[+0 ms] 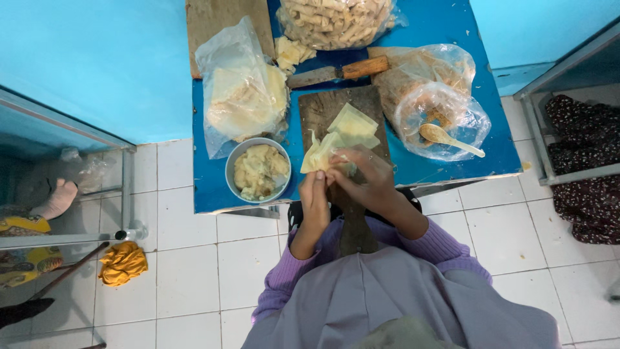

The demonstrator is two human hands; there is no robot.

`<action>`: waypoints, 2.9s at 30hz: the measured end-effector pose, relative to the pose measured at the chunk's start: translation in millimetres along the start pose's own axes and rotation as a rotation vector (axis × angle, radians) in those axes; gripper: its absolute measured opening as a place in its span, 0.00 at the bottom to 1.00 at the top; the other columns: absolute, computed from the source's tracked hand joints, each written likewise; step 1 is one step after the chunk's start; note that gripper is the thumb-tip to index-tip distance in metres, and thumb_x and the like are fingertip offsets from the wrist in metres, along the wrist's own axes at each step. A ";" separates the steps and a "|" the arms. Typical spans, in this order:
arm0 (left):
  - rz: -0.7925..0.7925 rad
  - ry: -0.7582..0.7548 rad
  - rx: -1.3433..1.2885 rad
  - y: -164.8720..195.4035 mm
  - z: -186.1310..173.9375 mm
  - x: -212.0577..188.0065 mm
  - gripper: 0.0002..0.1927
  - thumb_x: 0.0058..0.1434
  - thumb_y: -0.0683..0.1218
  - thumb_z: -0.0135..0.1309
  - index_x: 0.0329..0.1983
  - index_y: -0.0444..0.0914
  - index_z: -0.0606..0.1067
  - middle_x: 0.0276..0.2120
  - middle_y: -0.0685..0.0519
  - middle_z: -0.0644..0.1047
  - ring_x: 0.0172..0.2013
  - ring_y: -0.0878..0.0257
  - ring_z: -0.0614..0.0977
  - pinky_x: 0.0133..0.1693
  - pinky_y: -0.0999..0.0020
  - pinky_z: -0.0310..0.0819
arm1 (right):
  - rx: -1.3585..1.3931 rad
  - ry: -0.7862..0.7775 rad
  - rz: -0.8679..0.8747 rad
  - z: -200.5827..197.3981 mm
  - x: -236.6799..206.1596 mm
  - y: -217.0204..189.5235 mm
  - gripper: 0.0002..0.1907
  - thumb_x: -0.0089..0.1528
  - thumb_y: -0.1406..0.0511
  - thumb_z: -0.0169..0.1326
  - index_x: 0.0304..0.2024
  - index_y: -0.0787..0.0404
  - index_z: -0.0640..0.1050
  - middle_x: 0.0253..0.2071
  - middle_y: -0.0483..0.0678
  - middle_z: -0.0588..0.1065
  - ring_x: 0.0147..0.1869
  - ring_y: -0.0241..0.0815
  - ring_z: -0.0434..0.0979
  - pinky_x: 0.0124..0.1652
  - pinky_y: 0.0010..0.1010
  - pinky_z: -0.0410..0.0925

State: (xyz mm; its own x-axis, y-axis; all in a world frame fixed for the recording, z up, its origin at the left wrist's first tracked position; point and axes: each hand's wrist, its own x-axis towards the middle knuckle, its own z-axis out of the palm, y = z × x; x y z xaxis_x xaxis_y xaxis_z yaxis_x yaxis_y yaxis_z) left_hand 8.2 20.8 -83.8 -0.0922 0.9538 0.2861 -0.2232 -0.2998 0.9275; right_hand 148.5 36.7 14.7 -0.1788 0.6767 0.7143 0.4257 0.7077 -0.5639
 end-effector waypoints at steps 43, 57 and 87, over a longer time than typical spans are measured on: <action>-0.004 0.205 -0.319 -10.3 8.2 -5.1 0.21 0.77 0.43 0.42 0.69 0.26 0.63 0.62 0.45 0.73 0.53 0.64 0.78 0.53 0.68 0.77 | -0.266 -0.093 0.027 -12.5 -7.8 33.5 0.29 0.62 0.75 0.61 0.65 0.62 0.70 0.39 0.55 0.77 0.43 0.54 0.80 0.41 0.40 0.72; -0.031 0.095 -0.438 -15.9 1.4 -1.0 0.14 0.79 0.42 0.40 0.55 0.25 0.68 0.54 0.43 0.75 0.55 0.57 0.80 0.59 0.59 0.77 | -0.073 0.085 0.135 -23.7 -12.6 16.0 0.24 0.65 0.73 0.65 0.61 0.63 0.73 0.50 0.48 0.81 0.51 0.46 0.87 0.50 0.32 0.78; -0.081 0.160 0.218 -13.7 1.1 -3.5 0.14 0.76 0.43 0.52 0.34 0.29 0.70 0.24 0.55 0.69 0.27 0.73 0.65 0.28 0.73 0.57 | 0.569 0.129 0.433 15.9 -25.2 26.0 0.24 0.64 0.76 0.59 0.62 0.66 0.71 0.51 0.51 0.79 0.54 0.39 0.80 0.53 0.31 0.75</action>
State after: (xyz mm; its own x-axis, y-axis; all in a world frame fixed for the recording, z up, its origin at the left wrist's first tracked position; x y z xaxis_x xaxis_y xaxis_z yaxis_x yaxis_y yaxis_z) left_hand 12.6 21.7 -97.3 -0.2385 0.9536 0.1837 -0.0233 -0.1947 0.9806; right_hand 150.0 41.3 -24.5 0.0219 0.9155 0.4017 -0.0993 0.4018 -0.9103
